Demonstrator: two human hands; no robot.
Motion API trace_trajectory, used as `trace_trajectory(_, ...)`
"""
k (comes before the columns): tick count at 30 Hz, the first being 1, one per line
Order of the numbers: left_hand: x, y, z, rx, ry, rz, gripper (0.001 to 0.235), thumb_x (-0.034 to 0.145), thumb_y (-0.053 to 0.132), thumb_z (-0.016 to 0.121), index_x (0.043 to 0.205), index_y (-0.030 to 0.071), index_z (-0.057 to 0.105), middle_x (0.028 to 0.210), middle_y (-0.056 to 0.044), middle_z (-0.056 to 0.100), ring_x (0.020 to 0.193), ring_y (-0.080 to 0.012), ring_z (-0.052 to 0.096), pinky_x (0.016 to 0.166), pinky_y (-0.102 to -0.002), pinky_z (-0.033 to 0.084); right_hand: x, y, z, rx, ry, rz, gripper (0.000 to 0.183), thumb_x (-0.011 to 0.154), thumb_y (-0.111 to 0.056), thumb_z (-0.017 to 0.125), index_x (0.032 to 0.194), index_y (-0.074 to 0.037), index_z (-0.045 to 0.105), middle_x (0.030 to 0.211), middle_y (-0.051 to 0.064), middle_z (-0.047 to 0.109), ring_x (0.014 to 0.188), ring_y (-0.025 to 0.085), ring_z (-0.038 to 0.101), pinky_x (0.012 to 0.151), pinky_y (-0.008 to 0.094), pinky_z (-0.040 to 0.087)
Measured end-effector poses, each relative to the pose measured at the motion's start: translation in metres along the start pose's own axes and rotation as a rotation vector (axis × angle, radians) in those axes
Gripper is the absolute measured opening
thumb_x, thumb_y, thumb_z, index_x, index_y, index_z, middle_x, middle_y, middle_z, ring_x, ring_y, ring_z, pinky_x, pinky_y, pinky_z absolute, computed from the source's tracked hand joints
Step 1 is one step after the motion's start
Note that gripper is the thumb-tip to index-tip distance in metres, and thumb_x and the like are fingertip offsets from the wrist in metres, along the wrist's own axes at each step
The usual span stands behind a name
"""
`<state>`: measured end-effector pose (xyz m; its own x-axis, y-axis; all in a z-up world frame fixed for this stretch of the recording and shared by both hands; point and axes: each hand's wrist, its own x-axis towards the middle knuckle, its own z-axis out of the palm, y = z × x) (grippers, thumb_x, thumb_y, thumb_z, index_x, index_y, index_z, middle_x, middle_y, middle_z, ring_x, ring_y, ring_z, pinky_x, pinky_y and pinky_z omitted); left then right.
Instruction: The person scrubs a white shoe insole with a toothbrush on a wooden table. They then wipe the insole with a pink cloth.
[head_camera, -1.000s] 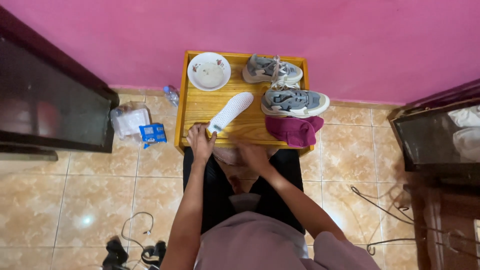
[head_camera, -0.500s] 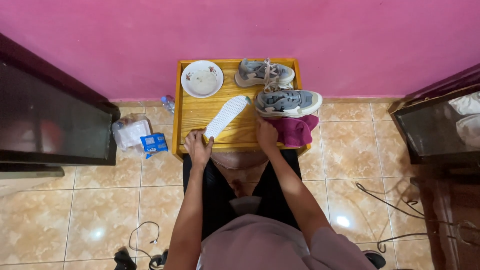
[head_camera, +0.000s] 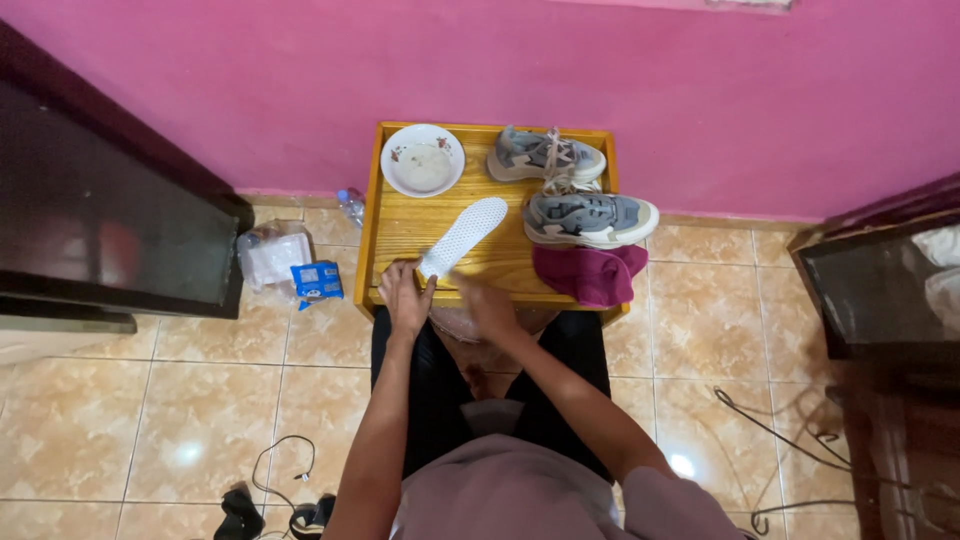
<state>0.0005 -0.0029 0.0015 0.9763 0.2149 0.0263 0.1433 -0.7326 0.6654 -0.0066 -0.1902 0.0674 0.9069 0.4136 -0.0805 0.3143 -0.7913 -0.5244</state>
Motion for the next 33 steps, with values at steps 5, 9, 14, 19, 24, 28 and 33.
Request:
trace_trajectory(5,-0.002,0.003,-0.004,-0.023,-0.008,-0.024,0.033,0.096,0.034,0.072,0.123,0.021,0.056,0.122,0.000,0.045,0.123,-0.0263,0.041,0.101,-0.046,0.031,-0.015,-0.009,-0.039,0.108,0.021,0.143,0.043,0.101,-0.024,0.051,0.143,-0.025,0.061,0.115,0.021,0.073,0.113,0.041,0.067,0.097,0.053,0.053)
trace_trajectory(9,-0.001,0.006,-0.004,0.006,-0.004,-0.026,0.034,0.096,0.037,0.071,0.121,0.018,0.057,0.122,-0.001,0.046,0.123,-0.0278,0.042,0.102,-0.048,0.031,-0.032,-0.055,-0.073,0.061,-0.088,0.116,0.052,0.100,-0.026,0.045,0.151,-0.036,0.048,0.117,0.014,0.073,0.116,0.036,0.067,0.098,0.054,0.054)
trace_trajectory(14,-0.003,0.006,-0.006,-0.039,-0.009,-0.043,0.032,0.096,0.031,0.071,0.122,0.021,0.056,0.121,0.001,0.045,0.124,-0.0256,0.041,0.102,-0.047,0.031,-0.034,-0.009,-0.053,0.085,0.015,0.137,0.036,0.101,-0.024,0.050,0.133,-0.026,0.067,0.115,0.015,0.074,0.111,0.038,0.068,0.094,0.053,0.056)
trace_trajectory(19,-0.003,0.005,-0.006,-0.031,-0.001,-0.014,0.030,0.096,0.028,0.071,0.121,0.020,0.056,0.121,0.000,0.045,0.124,-0.0271,0.041,0.103,-0.047,0.030,-0.046,-0.020,-0.049,0.059,-0.055,0.087,0.032,0.102,-0.020,0.049,0.126,-0.024,0.071,0.117,0.008,0.075,0.110,0.034,0.070,0.091,0.051,0.058)
trace_trajectory(24,-0.003,0.005,-0.004,-0.046,0.023,-0.001,0.030,0.096,0.030,0.072,0.120,0.020,0.057,0.119,0.001,0.045,0.123,-0.0267,0.041,0.103,-0.048,0.031,-0.033,0.029,-0.022,0.094,0.113,0.180,0.037,0.102,-0.017,0.056,0.134,-0.030,0.068,0.132,0.000,0.070,0.115,0.025,0.069,0.096,0.044,0.057)
trace_trajectory(28,-0.003,0.004,-0.004,-0.029,0.029,0.007,0.032,0.093,0.028,0.073,0.119,0.020,0.057,0.120,-0.001,0.046,0.124,-0.0293,0.042,0.102,-0.051,0.032,-0.038,-0.031,-0.075,0.410,-0.152,0.333,0.053,0.103,-0.057,0.045,0.070,-0.023,0.070,0.067,-0.002,0.070,0.070,0.021,0.069,0.081,0.033,0.057)
trace_trajectory(33,-0.008,0.015,-0.015,0.042,-0.009,0.047,0.039,0.099,0.044,0.066,0.132,0.026,0.054,0.122,-0.001,0.044,0.121,-0.0291,0.042,0.100,-0.050,0.032,-0.045,-0.010,-0.044,-0.046,-0.038,0.093,0.028,0.099,-0.024,0.053,0.117,-0.023,0.075,0.102,0.012,0.077,0.099,0.035,0.072,0.083,0.049,0.059)
